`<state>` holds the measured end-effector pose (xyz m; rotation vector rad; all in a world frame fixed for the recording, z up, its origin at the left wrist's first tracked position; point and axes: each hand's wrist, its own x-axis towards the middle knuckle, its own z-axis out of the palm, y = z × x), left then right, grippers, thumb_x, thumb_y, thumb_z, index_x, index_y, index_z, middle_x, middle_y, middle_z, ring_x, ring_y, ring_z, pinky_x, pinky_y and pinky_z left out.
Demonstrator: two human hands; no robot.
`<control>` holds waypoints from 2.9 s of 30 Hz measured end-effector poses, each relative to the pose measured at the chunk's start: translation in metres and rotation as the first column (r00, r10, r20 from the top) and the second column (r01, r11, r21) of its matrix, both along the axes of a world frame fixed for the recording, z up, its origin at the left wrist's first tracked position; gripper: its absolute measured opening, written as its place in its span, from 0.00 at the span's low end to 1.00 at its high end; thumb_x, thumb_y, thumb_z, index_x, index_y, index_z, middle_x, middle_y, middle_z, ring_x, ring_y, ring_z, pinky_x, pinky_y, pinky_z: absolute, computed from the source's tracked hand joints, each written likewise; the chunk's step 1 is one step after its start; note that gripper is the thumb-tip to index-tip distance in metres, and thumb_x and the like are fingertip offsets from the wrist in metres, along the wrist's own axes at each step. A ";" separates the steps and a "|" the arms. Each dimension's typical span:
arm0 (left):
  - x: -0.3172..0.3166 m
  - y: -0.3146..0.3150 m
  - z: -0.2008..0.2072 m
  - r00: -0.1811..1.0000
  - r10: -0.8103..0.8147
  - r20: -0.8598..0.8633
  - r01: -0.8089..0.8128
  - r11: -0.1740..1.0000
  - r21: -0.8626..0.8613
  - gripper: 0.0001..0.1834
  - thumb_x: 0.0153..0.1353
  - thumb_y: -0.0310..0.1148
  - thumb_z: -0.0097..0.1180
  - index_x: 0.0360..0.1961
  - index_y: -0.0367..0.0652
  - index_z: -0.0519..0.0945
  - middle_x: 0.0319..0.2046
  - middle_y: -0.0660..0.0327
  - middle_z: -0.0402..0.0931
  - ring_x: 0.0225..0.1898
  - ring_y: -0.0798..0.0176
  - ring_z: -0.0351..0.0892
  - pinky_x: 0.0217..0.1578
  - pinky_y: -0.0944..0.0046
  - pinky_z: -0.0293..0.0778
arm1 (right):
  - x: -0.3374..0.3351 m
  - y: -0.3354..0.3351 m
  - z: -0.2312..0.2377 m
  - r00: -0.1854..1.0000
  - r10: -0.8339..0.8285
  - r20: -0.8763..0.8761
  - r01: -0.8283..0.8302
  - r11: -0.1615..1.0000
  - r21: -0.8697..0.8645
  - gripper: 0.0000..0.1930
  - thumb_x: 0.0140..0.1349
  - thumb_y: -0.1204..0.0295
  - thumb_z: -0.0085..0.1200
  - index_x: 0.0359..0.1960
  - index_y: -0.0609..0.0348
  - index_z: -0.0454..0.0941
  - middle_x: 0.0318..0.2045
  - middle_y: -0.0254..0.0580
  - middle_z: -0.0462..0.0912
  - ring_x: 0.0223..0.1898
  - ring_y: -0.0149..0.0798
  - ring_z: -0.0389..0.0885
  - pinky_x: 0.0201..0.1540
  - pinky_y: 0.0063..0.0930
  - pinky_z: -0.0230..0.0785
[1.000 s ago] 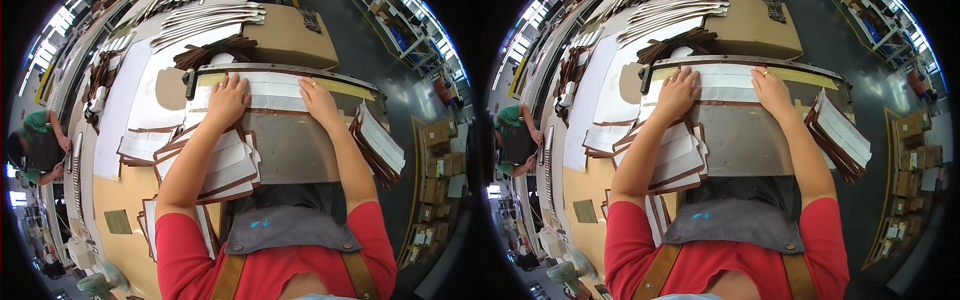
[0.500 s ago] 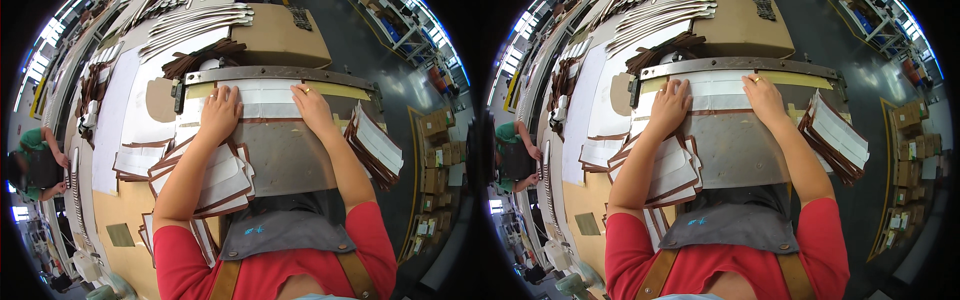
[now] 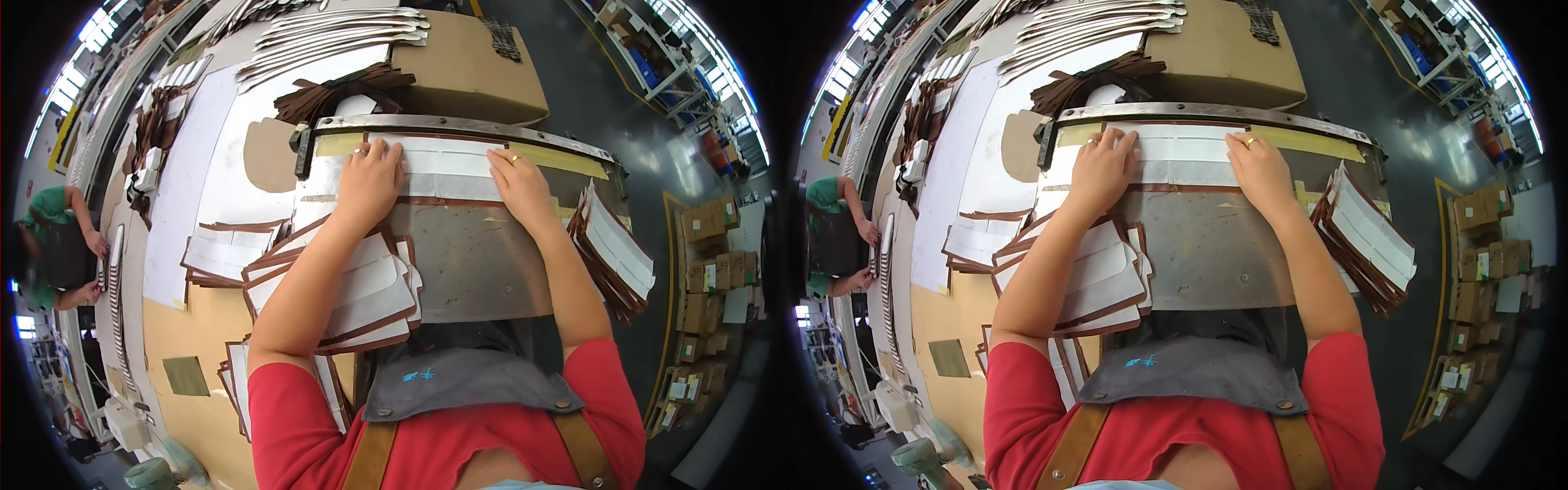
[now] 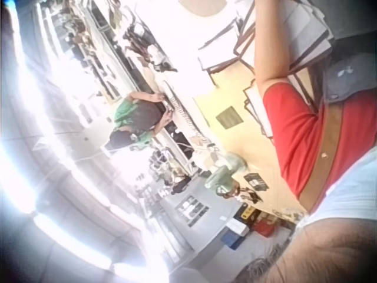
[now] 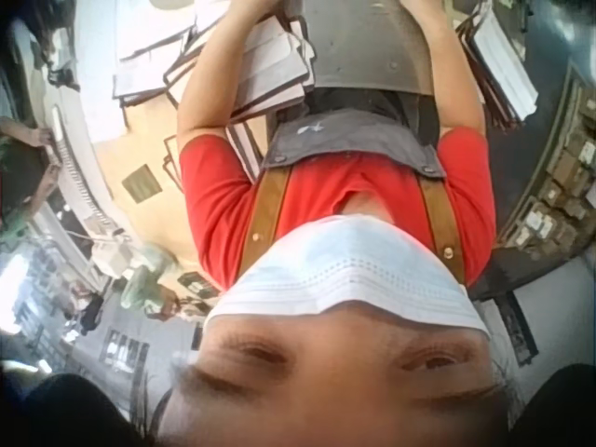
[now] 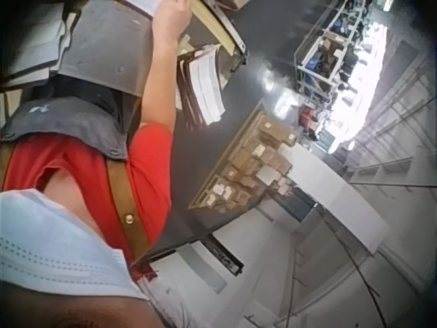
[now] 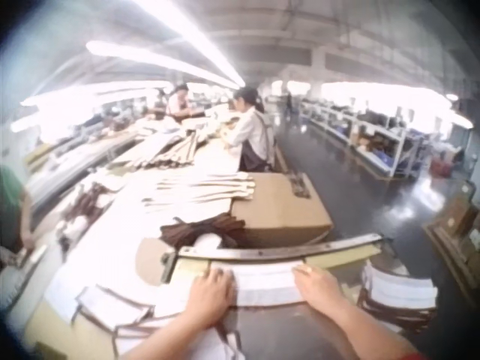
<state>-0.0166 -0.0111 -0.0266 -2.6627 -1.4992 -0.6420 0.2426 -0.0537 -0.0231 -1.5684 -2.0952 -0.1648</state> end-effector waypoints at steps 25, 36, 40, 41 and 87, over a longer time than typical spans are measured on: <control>-0.009 0.016 -0.007 0.897 0.124 0.424 -0.158 0.986 0.046 0.23 0.55 0.39 0.57 0.52 0.47 0.70 0.49 0.57 0.69 0.50 0.53 0.70 0.52 0.52 0.56 | -0.037 0.049 0.024 0.961 0.066 -0.269 -0.197 0.847 -0.495 0.13 0.52 0.65 0.60 0.33 0.58 0.73 0.32 0.39 0.75 0.36 0.35 0.74 0.38 0.27 0.66; 0.012 -0.020 0.031 0.971 -0.195 0.140 0.189 0.981 0.052 0.16 0.59 0.36 0.53 0.48 0.48 0.75 0.48 0.62 0.73 0.50 0.54 0.69 0.50 0.55 0.59 | -0.035 -0.022 0.032 0.213 -0.488 -0.846 -0.603 0.615 -0.507 0.14 0.61 0.65 0.54 0.39 0.66 0.73 0.31 0.40 0.80 0.31 0.31 0.80 0.32 0.22 0.73; 0.005 -0.020 0.012 0.987 -0.160 -0.027 0.152 0.967 -0.204 0.19 0.63 0.38 0.45 0.54 0.47 0.72 0.58 0.60 0.67 0.61 0.50 0.61 0.59 0.48 0.53 | -0.030 -0.036 0.057 0.726 -0.294 -0.622 -0.519 0.359 -0.776 0.11 0.64 0.66 0.50 0.32 0.63 0.75 0.22 0.38 0.79 0.25 0.30 0.79 0.28 0.22 0.72; 0.005 -0.017 0.012 0.984 -0.178 -0.007 0.173 0.962 -0.213 0.19 0.63 0.38 0.44 0.55 0.47 0.71 0.60 0.60 0.65 0.63 0.50 0.59 0.61 0.46 0.51 | -0.024 -0.032 0.054 0.711 -0.255 -0.655 -0.494 0.483 -0.723 0.13 0.63 0.64 0.51 0.32 0.64 0.76 0.20 0.38 0.79 0.25 0.30 0.80 0.27 0.21 0.71; 0.006 -0.005 0.002 0.992 -0.123 -0.030 0.122 0.992 -0.035 0.24 0.61 0.40 0.49 0.57 0.44 0.68 0.54 0.54 0.65 0.56 0.47 0.62 0.55 0.51 0.62 | -0.009 -0.001 0.012 0.996 0.054 0.071 -0.044 0.989 -0.141 0.18 0.62 0.65 0.49 0.53 0.52 0.74 0.50 0.46 0.74 0.53 0.48 0.70 0.59 0.40 0.59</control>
